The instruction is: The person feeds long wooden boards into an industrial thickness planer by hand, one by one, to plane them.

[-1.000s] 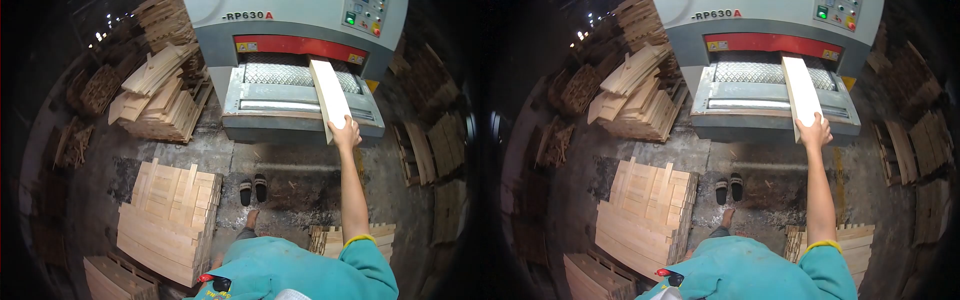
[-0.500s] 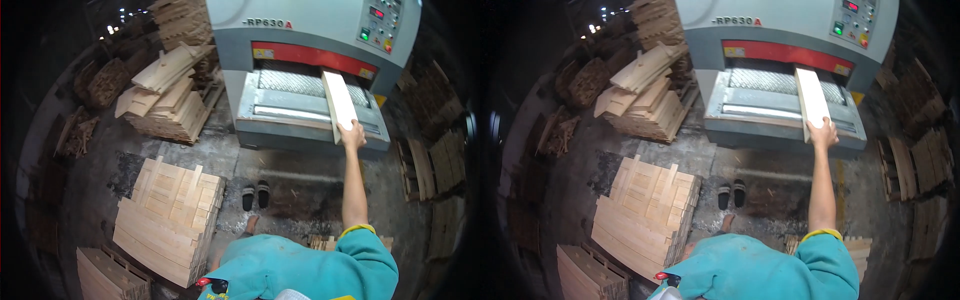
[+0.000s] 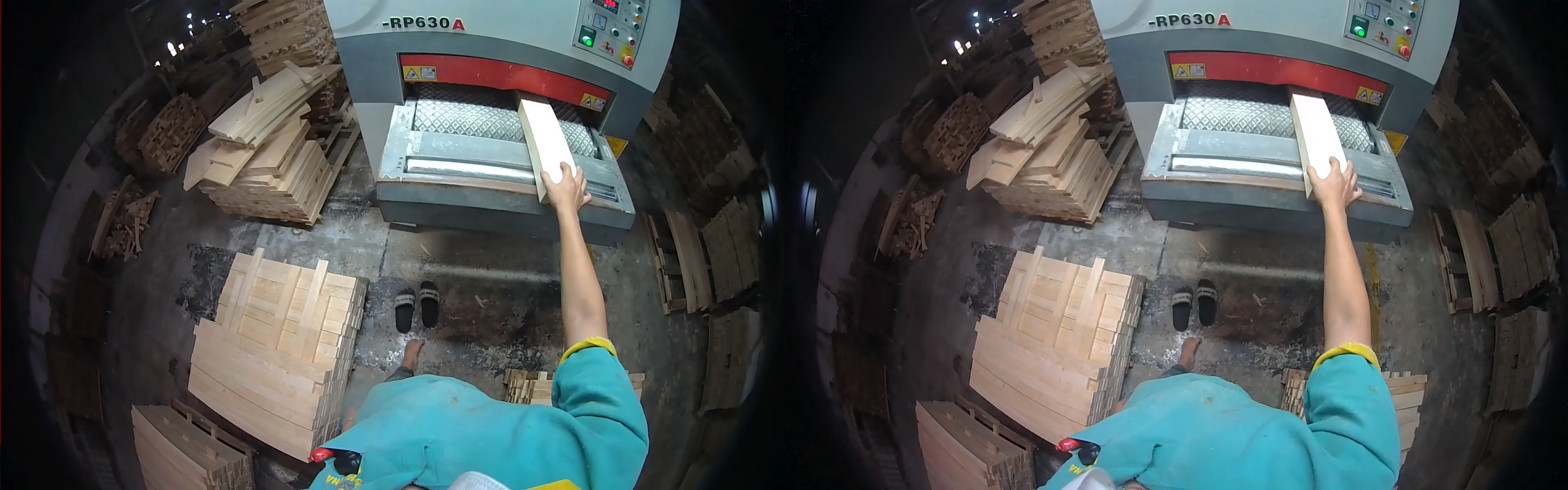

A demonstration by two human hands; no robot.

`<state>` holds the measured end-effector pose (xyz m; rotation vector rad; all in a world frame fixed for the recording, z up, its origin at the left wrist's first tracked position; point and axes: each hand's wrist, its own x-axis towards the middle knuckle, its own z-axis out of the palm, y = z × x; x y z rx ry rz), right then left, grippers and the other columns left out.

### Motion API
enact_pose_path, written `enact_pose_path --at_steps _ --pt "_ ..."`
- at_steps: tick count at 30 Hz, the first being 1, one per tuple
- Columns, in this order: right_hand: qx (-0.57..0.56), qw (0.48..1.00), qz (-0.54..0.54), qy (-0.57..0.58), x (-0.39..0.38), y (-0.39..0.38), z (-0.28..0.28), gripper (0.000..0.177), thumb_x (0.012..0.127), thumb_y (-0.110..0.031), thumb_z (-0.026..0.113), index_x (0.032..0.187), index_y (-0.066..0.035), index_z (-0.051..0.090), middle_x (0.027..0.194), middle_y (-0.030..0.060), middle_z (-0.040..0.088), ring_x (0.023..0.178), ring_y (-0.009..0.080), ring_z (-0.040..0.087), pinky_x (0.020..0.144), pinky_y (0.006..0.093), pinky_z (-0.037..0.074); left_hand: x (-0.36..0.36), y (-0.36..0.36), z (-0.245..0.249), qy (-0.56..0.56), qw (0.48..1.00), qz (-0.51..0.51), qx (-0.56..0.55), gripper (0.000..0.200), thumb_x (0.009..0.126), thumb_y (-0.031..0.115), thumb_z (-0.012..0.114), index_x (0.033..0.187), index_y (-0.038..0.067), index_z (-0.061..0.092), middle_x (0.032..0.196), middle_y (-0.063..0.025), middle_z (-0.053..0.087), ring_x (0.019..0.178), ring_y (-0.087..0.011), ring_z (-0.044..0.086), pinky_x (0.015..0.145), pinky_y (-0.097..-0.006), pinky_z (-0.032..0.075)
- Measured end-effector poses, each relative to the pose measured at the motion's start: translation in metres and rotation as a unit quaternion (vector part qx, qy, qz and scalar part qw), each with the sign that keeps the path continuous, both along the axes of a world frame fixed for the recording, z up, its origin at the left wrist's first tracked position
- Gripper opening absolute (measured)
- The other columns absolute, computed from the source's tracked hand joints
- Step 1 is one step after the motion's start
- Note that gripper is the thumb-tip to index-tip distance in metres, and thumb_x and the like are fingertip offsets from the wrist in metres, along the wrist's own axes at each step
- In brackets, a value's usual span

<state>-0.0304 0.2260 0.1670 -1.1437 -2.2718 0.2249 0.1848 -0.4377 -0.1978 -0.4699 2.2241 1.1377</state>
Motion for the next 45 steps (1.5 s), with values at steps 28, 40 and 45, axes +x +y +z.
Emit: enact_pose_path --at_steps 28,40,45 --pt "-0.446 0.873 0.157 -0.120 0.195 -0.140 -0.344 0.027 0.082 -0.026 0.063 0.094 -0.003 0.068 0.079 0.0061 0.066 0.071 0.0138 0.061 0.067 0.0287 0.048 -0.016 0.009 0.036 -0.021 0.988 0.105 0.111 0.026 0.092 0.025 0.054 0.105 0.005 0.063 0.075 -0.0051 0.063 0.061 -0.0131 0.057 0.054 -0.0275 0.046" --pt "-0.487 0.629 0.387 -0.466 0.246 -0.291 -0.379 0.040 0.077 -0.038 0.064 0.102 -0.007 0.068 0.099 0.0208 0.067 0.098 0.0337 0.064 0.087 0.0385 0.049 0.172 -0.051 -0.011 -0.067 0.981 0.183 -0.021 0.037 0.089 0.033 0.055 0.109 0.004 0.065 0.103 -0.0148 0.068 0.097 -0.0278 0.064 0.084 -0.0345 0.048" --pt "-0.359 0.617 0.451 -0.535 0.174 -0.330 -0.371 0.041 0.078 -0.038 0.062 0.107 -0.010 0.066 0.100 0.0212 0.067 0.101 0.0362 0.062 0.087 0.0403 0.049 0.201 -0.075 -0.015 -0.080 0.960 0.269 0.003 0.032 0.090 0.028 0.056 0.108 0.003 0.065 0.100 -0.0124 0.068 0.092 -0.0220 0.064 0.083 -0.0320 0.048"
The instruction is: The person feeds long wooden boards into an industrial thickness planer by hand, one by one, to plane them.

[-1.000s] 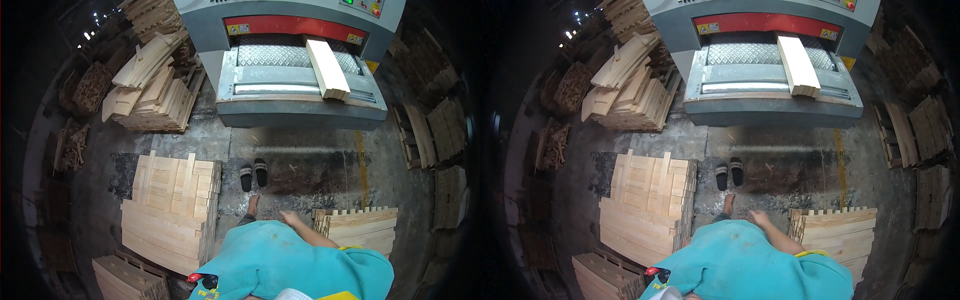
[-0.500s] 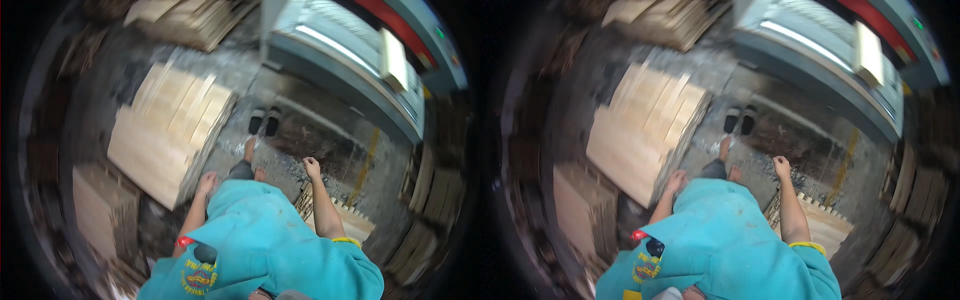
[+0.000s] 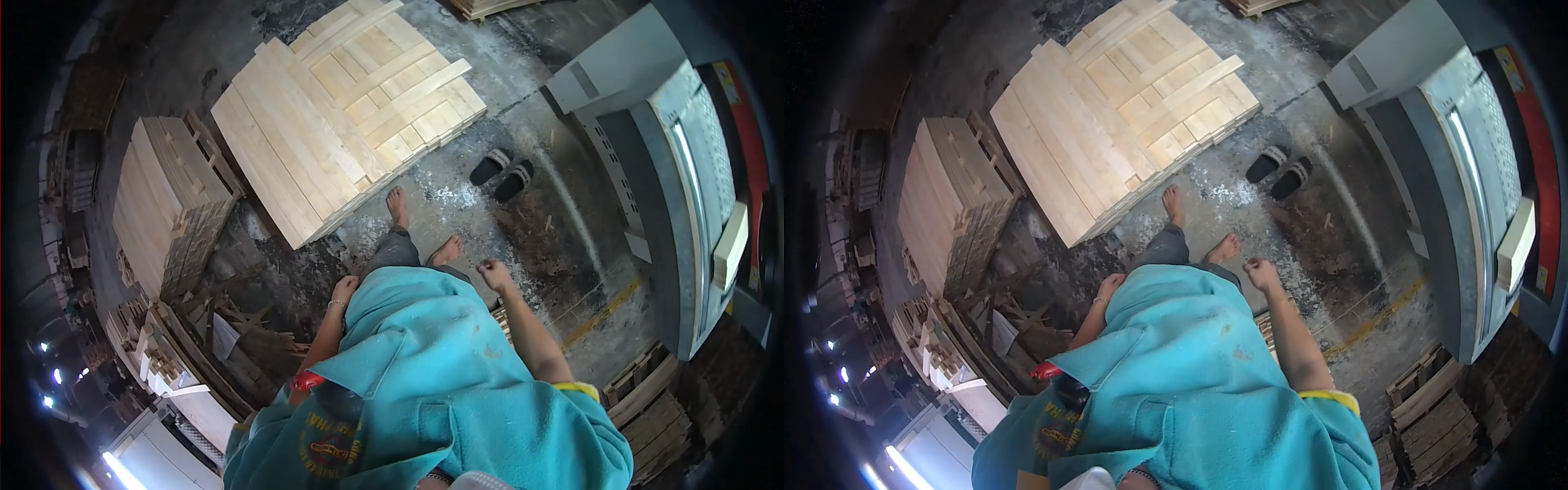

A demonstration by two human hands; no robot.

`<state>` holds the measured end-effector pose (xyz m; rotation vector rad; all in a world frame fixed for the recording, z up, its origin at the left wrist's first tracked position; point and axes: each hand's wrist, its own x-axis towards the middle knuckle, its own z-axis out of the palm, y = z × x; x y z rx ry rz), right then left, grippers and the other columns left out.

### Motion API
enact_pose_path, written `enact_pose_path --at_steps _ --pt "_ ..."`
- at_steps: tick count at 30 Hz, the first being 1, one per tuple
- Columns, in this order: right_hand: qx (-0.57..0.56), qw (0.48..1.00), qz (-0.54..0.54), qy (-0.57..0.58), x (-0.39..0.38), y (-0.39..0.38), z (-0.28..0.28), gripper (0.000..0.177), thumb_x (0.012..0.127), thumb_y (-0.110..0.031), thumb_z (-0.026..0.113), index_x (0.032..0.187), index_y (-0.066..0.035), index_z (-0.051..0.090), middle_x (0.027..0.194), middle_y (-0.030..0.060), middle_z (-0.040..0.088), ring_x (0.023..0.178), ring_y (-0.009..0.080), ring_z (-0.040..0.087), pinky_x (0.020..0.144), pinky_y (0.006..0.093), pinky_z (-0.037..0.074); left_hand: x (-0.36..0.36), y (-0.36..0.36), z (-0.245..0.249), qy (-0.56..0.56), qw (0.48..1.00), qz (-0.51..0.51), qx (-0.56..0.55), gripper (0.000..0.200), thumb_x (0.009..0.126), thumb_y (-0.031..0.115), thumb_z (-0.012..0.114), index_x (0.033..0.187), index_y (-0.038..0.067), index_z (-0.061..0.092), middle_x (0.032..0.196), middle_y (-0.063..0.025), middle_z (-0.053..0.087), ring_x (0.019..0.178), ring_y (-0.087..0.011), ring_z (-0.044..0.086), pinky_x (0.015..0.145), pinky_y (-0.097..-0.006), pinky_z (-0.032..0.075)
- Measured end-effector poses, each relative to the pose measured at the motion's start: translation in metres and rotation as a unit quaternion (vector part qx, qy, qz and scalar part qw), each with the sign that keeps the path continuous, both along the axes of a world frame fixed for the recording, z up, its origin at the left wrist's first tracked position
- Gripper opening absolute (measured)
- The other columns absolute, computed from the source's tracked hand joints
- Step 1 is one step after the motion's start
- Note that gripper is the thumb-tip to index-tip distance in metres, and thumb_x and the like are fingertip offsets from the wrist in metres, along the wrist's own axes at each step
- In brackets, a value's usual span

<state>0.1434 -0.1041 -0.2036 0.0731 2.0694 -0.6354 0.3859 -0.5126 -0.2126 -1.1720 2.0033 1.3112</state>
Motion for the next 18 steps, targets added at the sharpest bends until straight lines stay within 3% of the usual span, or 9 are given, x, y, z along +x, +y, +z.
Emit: enact_pose_path --at_steps 4,5,8,11,14,18 --pt "0.063 0.986 0.152 0.035 -0.073 -0.069 0.040 0.043 0.078 -0.037 0.061 0.111 -0.008 0.063 0.101 0.0215 0.066 0.100 0.0375 0.062 0.087 0.0423 0.049 -0.015 -0.021 0.020 0.051 0.997 0.050 0.002 0.024 0.090 0.020 0.057 0.108 0.005 0.064 0.097 -0.0086 0.066 0.085 -0.0191 0.063 0.076 -0.0302 0.050" --pt "0.080 0.975 0.202 0.040 -0.089 -0.091 0.038 0.044 0.078 -0.037 0.061 0.111 -0.008 0.063 0.101 0.0217 0.066 0.100 0.0378 0.062 0.087 0.0428 0.049 -0.037 -0.024 0.039 -0.018 0.985 0.154 0.077 0.023 0.091 0.018 0.057 0.111 0.007 0.060 0.094 -0.0064 0.064 0.078 -0.0181 0.062 0.067 -0.0300 0.050" --pt "0.053 0.968 0.243 0.024 -0.132 -0.165 0.005 0.047 0.078 -0.038 0.061 0.113 -0.007 0.062 0.101 0.0222 0.066 0.099 0.0384 0.062 0.087 0.0431 0.049 -0.082 -0.044 0.060 -0.034 0.950 0.273 0.151 0.022 0.092 0.013 0.053 0.112 0.007 0.058 0.085 -0.0057 0.062 0.074 -0.0134 0.061 0.062 -0.0265 0.048" --pt "-0.024 0.985 0.172 -0.009 -0.174 -0.251 -0.037 0.050 0.078 -0.043 0.061 0.113 -0.007 0.062 0.107 0.0225 0.065 0.100 0.0384 0.062 0.088 0.0424 0.049 -0.103 -0.065 0.037 -0.053 0.919 0.330 0.211 0.021 0.093 0.014 0.053 0.113 0.009 0.057 0.085 -0.0054 0.062 0.072 -0.0148 0.062 0.061 -0.0267 0.048" --pt "-0.069 0.993 0.069 -0.060 -0.198 -0.334 -0.087 0.061 0.078 -0.054 0.063 0.116 -0.006 0.061 0.109 0.0218 0.065 0.105 0.0346 0.061 0.091 0.0390 0.047 -0.131 -0.076 0.019 -0.043 0.926 0.320 0.197 0.021 0.093 0.014 0.053 0.112 0.008 0.057 0.084 -0.0054 0.062 0.072 -0.0159 0.062 0.062 -0.0274 0.050" --pt "-0.068 0.989 0.084 -0.105 -0.210 -0.416 -0.135 0.085 0.076 -0.066 0.060 0.132 -0.003 0.044 0.124 0.0277 0.054 0.115 0.0367 0.054 0.097 0.0399 0.043 -0.137 -0.087 -0.015 -0.031 0.911 0.347 0.219 0.035 0.090 0.015 0.056 0.123 0.008 0.046 0.083 -0.0068 0.062 0.074 -0.0174 0.064 0.066 -0.0304 0.053"
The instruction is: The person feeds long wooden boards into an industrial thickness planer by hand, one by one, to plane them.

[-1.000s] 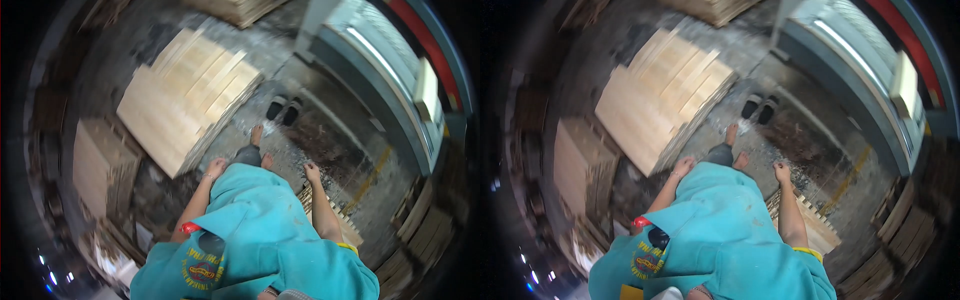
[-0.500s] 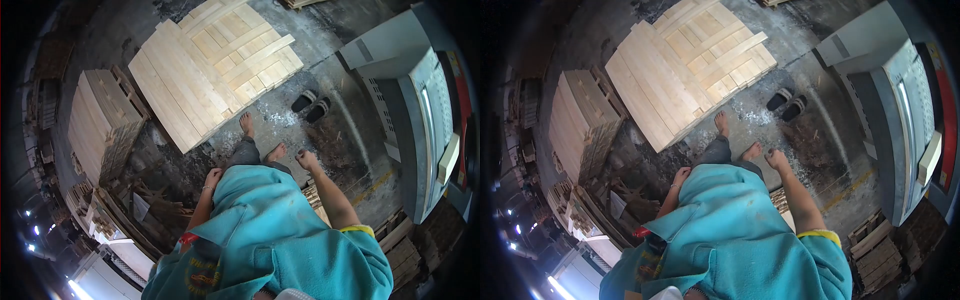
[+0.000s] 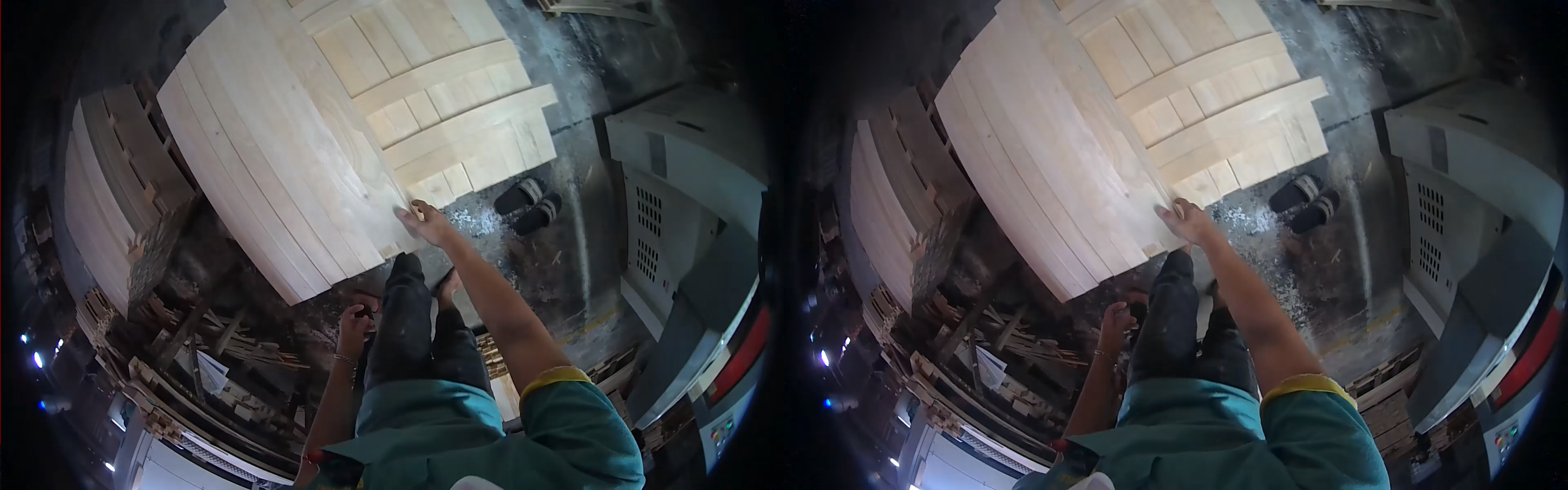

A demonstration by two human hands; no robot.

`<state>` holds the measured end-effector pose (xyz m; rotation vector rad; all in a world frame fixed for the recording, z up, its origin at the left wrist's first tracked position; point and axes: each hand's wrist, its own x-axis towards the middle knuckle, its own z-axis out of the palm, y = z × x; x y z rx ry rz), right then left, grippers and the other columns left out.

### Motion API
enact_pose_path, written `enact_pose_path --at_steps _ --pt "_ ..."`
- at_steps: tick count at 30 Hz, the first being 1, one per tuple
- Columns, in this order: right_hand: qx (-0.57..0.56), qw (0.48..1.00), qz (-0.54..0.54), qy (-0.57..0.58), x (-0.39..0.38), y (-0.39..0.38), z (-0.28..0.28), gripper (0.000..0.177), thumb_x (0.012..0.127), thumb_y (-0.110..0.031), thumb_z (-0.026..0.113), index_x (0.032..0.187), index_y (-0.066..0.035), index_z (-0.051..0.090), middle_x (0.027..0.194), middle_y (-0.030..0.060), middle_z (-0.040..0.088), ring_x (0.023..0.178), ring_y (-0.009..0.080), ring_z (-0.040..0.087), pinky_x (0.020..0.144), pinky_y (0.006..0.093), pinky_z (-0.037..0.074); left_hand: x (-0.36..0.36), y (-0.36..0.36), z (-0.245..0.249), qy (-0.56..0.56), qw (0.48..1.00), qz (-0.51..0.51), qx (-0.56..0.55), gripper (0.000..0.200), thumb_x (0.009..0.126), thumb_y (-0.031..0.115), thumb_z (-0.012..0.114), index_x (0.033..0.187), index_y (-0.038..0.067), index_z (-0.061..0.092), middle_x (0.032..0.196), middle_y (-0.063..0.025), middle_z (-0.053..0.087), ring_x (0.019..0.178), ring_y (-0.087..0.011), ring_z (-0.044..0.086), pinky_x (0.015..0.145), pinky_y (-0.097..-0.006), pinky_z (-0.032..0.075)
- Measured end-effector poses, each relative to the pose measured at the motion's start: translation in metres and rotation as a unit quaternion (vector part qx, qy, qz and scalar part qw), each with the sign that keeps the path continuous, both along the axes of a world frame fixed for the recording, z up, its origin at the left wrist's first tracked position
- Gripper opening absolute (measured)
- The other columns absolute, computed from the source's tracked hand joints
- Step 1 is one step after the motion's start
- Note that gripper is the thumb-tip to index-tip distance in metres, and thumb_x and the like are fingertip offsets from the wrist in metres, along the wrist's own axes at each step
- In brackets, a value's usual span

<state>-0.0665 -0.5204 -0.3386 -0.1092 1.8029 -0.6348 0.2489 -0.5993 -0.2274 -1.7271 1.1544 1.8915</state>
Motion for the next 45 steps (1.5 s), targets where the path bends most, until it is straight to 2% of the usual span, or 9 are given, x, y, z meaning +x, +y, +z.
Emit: enact_pose_path --at_steps 2,7,11,17,22,27,29,37,45 --pt "-0.026 0.999 -0.011 -0.026 -0.001 -0.019 -0.017 0.102 0.073 -0.072 0.058 0.139 0.002 0.033 0.129 0.0310 0.048 0.119 0.0395 0.050 0.100 0.0414 0.041 -0.001 -0.004 -0.011 0.016 1.000 0.025 -0.004 0.040 0.089 0.016 0.058 0.126 0.010 0.042 0.083 -0.0068 0.063 0.074 -0.0169 0.064 0.063 -0.0289 0.051" --pt "-0.158 0.940 -0.226 -0.202 -0.001 -0.024 -0.026 0.094 0.081 -0.026 0.075 0.144 0.006 0.012 0.134 0.0226 0.044 0.123 0.0262 0.047 0.100 0.0337 0.041 -0.053 -0.038 -0.014 -0.020 0.999 0.031 -0.012 0.042 0.089 0.017 0.058 0.127 0.013 0.040 0.083 -0.0063 0.062 0.072 -0.0154 0.064 0.058 -0.0263 0.047" --pt "-0.203 0.942 -0.226 -0.144 0.018 -0.008 -0.041 0.083 0.083 -0.049 0.067 0.142 -0.009 0.026 0.130 0.0199 0.048 0.120 0.0281 0.047 0.099 0.0369 0.039 -0.099 -0.069 -0.033 0.004 1.000 0.017 -0.011 0.040 0.091 0.020 0.056 0.128 0.015 0.041 0.085 -0.0051 0.061 0.075 -0.0150 0.062 0.061 -0.0268 0.046" --pt "-0.080 0.989 -0.099 -0.076 0.004 0.011 0.001 0.084 0.079 -0.059 0.063 0.140 -0.010 0.031 0.130 0.0202 0.051 0.119 0.0306 0.050 0.099 0.0367 0.040 -0.188 -0.116 -0.045 0.031 0.997 -0.039 -0.062 0.034 0.095 0.036 0.045 0.122 0.016 0.051 0.092 -0.0048 0.059 0.084 -0.0168 0.060 0.072 -0.0321 0.046" --pt "-0.060 0.995 -0.077 -0.018 0.018 0.075 0.085 0.095 0.073 -0.069 0.059 0.140 -0.005 0.035 0.132 0.0301 0.044 0.124 0.0381 0.045 0.103 0.0417 0.036 -0.222 -0.121 -0.052 0.020 0.995 0.068 0.075 0.074 0.088 0.070 0.032 0.137 0.016 0.042 0.126 -0.0166 0.052 0.116 -0.0289 0.051 0.097 -0.0452 0.038" --pt "-0.003 0.996 -0.085 -0.035 0.070 0.192 0.160 0.097 0.069 -0.073 0.060 0.136 -0.005 0.041 0.128 0.0248 0.051 0.119 0.0378 0.050 0.101 0.0413 0.038 -0.246 -0.056 -0.037 -0.068 0.970 0.185 0.142 0.082 0.085 0.076 0.027 0.141 0.016 0.035 0.134 -0.0124 0.049 0.124 -0.0296 0.046 0.103 -0.0503 0.032" --pt "0.028 0.991 -0.112 -0.067 0.087 0.235 0.208 0.089 0.070 -0.067 0.066 0.130 -0.004 0.047 0.121 0.0209 0.056 0.113 0.0329 0.054 0.098 0.0391 0.041 -0.235 -0.024 -0.053 0.103 0.930 0.262 0.238 0.077 0.087 0.072 0.029 0.140 0.016 0.038 0.134 -0.0096 0.050 0.124 -0.0271 0.046 0.103 -0.0485 0.035" --pt "0.119 0.982 -0.121 0.087 0.170 0.349 0.314 0.099 0.055 -0.078 0.065 0.127 -0.012 0.055 0.126 0.0205 0.050 0.121 0.0396 0.042 0.103 0.0487 0.033 -0.204 0.116 0.020 0.227 0.952 0.103 0.178 0.059 0.097 0.049 0.026 0.142 0.011 0.034 0.144 -0.0093 0.039 0.133 -0.0293 0.036 0.110 -0.0448 0.028" --pt "0.096 0.916 -0.223 0.319 0.294 0.449 0.369 0.090 0.056 -0.068 0.072 0.122 -0.008 0.058 0.123 0.0176 0.052 0.120 0.0348 0.043 0.104 0.0442 0.031 -0.193 0.206 0.042 0.355 0.898 0.039 0.256 0.066 0.091 0.055 0.033 0.138 0.009 0.042 0.141 -0.0122 0.043 0.127 -0.0338 0.042 0.105 -0.0493 0.035"
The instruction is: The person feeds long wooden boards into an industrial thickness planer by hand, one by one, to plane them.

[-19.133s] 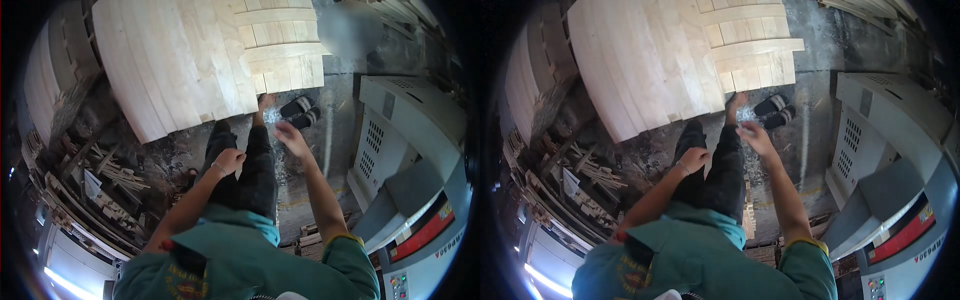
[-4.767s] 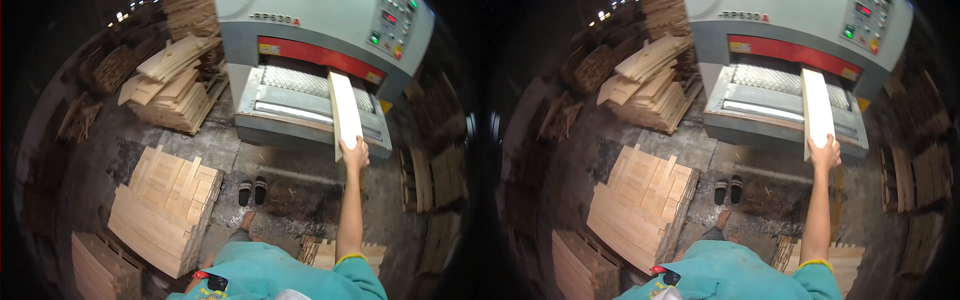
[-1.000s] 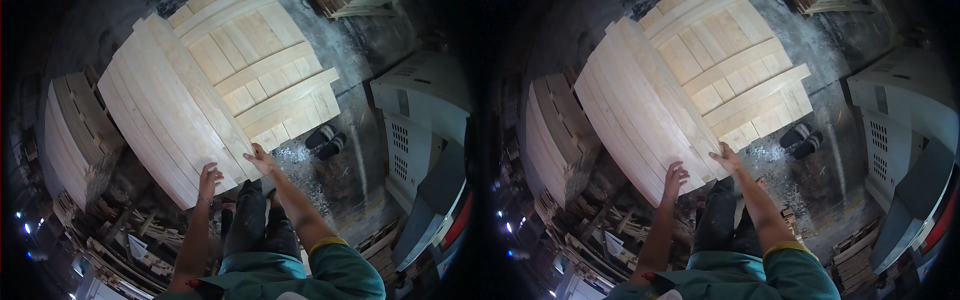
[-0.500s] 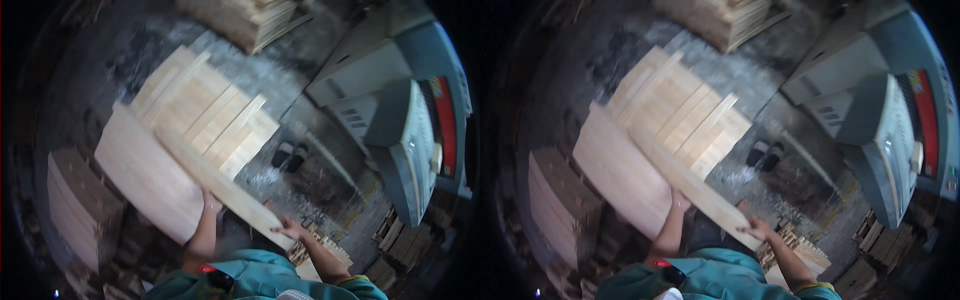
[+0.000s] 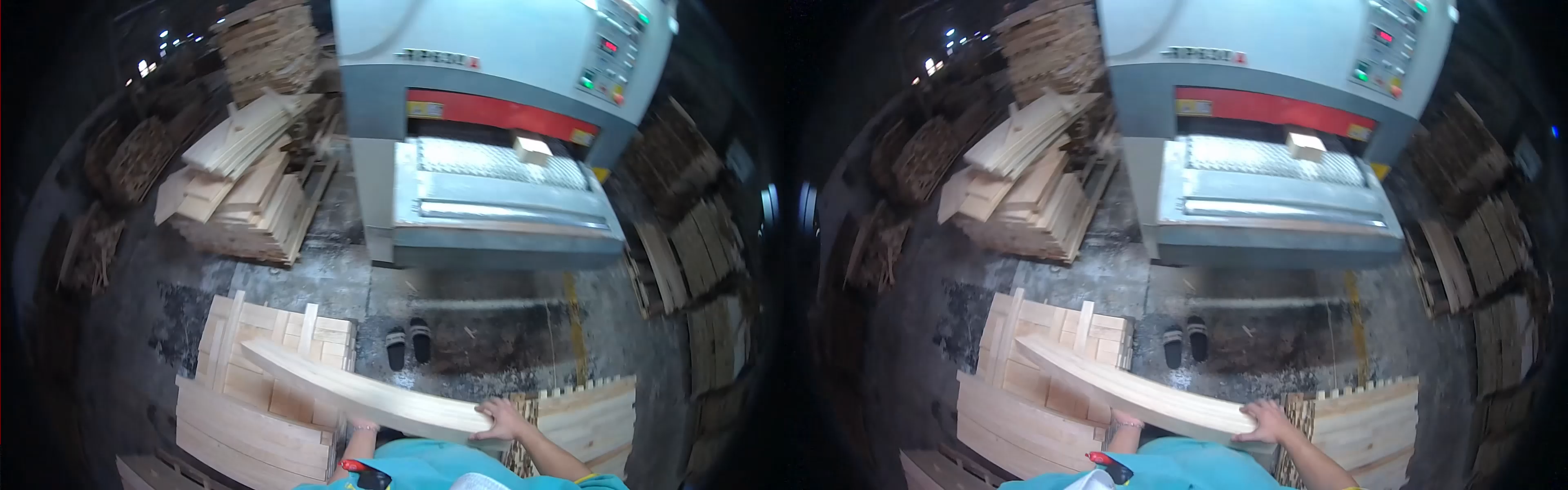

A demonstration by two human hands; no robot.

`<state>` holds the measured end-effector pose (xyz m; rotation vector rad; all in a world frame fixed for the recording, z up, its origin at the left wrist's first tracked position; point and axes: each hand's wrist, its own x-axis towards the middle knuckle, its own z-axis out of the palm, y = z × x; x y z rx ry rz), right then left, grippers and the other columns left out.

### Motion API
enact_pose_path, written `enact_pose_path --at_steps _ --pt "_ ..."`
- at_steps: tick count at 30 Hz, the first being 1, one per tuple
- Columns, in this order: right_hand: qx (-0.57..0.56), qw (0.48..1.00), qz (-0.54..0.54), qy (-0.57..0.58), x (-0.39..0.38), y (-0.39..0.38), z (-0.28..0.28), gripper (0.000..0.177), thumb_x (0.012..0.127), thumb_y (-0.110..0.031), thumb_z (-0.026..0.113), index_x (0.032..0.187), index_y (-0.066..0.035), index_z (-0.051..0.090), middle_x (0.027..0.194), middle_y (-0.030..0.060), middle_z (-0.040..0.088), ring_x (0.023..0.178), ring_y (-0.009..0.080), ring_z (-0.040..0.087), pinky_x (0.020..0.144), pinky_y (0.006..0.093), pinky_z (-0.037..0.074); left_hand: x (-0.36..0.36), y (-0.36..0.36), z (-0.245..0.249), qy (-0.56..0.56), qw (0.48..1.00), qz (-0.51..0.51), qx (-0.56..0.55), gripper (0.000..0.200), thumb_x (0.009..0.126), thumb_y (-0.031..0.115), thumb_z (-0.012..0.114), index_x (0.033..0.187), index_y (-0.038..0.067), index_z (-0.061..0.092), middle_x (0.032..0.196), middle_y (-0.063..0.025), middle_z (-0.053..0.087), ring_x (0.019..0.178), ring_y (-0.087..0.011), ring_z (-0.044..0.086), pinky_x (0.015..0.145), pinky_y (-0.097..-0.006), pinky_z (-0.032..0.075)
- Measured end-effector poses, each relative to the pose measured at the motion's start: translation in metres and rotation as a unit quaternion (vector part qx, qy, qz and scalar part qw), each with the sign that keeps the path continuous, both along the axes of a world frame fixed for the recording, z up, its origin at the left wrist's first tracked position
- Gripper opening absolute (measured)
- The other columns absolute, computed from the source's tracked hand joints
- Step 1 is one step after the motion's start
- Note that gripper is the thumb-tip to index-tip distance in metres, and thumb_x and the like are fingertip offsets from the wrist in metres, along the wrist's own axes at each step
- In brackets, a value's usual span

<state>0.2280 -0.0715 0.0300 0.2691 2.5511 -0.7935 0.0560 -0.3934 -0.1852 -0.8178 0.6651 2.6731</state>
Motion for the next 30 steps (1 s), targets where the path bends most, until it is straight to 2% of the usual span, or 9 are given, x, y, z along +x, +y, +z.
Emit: enact_pose_path --at_steps 3,5,8,12,13,15,18,26,30 --pt "-0.005 0.990 -0.083 0.111 0.040 0.019 0.019 0.093 0.052 -0.066 0.075 0.126 -0.013 0.055 0.127 0.0171 0.048 0.119 0.0358 0.041 0.103 0.0460 0.030 -0.021 0.046 0.049 0.080 0.995 -0.043 0.031 0.066 0.091 0.056 0.035 0.138 0.010 0.041 0.142 -0.0111 0.043 0.128 -0.0335 0.042 0.106 -0.0492 0.033" --pt "0.016 0.980 -0.126 0.156 0.059 0.024 0.040 0.093 0.051 -0.064 0.077 0.126 -0.013 0.055 0.127 0.0164 0.048 0.118 0.0357 0.042 0.103 0.0453 0.030 -0.031 0.084 0.108 0.137 0.961 -0.092 0.220 0.066 0.091 0.056 0.035 0.138 0.010 0.042 0.139 -0.0109 0.046 0.125 -0.0332 0.045 0.105 -0.0486 0.036" --pt "0.046 0.963 -0.179 0.198 0.089 0.028 0.059 0.093 0.049 -0.060 0.080 0.125 -0.014 0.056 0.125 0.0149 0.049 0.115 0.0346 0.044 0.102 0.0460 0.030 -0.042 0.129 0.137 0.155 0.957 -0.167 0.180 0.067 0.092 0.058 0.035 0.137 0.009 0.043 0.137 -0.0109 0.049 0.123 -0.0327 0.048 0.104 -0.0484 0.038" --pt "0.051 0.931 -0.273 0.237 0.124 0.028 0.063 0.092 0.046 -0.056 0.082 0.124 -0.013 0.056 0.120 0.0134 0.051 0.111 0.0326 0.047 0.097 0.0485 0.032 -0.044 0.195 0.180 0.152 0.924 -0.255 0.242 0.068 0.091 0.059 0.037 0.135 0.008 0.045 0.136 -0.0122 0.050 0.122 -0.0325 0.050 0.103 -0.0497 0.039" --pt "0.059 0.923 -0.295 0.241 0.132 0.024 0.064 0.092 0.045 -0.054 0.083 0.123 -0.013 0.057 0.119 0.0133 0.051 0.111 0.0327 0.047 0.096 0.0486 0.032 -0.044 0.210 0.179 0.113 0.934 -0.261 0.216 0.067 0.091 0.058 0.038 0.134 0.008 0.046 0.134 -0.0127 0.051 0.120 -0.0332 0.052 0.102 -0.0498 0.040" --pt "0.083 0.904 -0.333 0.256 0.143 0.019 0.066 0.092 0.043 -0.052 0.084 0.122 -0.013 0.057 0.117 0.0133 0.051 0.110 0.0330 0.047 0.094 0.0489 0.033 -0.042 0.245 0.183 0.134 0.903 -0.328 0.243 0.065 0.091 0.057 0.039 0.133 0.008 0.047 0.133 -0.0131 0.053 0.119 -0.0339 0.053 0.102 -0.0499 0.040" --pt "0.129 0.876 -0.406 0.228 0.158 0.002 0.066 0.091 0.041 -0.049 0.085 0.120 -0.012 0.058 0.117 0.0140 0.051 0.110 0.0342 0.046 0.094 0.0482 0.032 -0.031 0.289 0.200 0.066 0.853 -0.387 0.345 0.063 0.092 0.055 0.039 0.133 0.008 0.049 0.132 -0.0138 0.054 0.118 -0.0344 0.053 0.102 -0.0501 0.040" --pt "0.246 0.793 -0.524 0.188 0.140 -0.018 0.106 0.093 0.040 -0.043 0.086 0.122 -0.011 0.054 0.118 0.0149 0.049 0.111 0.0353 0.045 0.095 0.0502 0.032 -0.024 0.397 0.217 -0.041 0.740 -0.547 0.389 0.061 0.091 0.055 0.037 0.128 0.010 0.055 0.129 -0.0129 0.056 0.117 -0.0355 0.054 0.102 -0.0537 0.038" --pt "0.271 0.768 -0.554 0.173 0.116 -0.003 0.122 0.095 0.042 -0.041 0.085 0.125 -0.011 0.052 0.119 0.0161 0.048 0.112 0.0367 0.044 0.095 0.0515 0.031 -0.032 0.461 0.208 -0.090 0.695 -0.559 0.444 0.062 0.090 0.057 0.038 0.130 0.011 0.053 0.131 -0.0123 0.055 0.119 -0.0342 0.053 0.104 -0.0528 0.037"
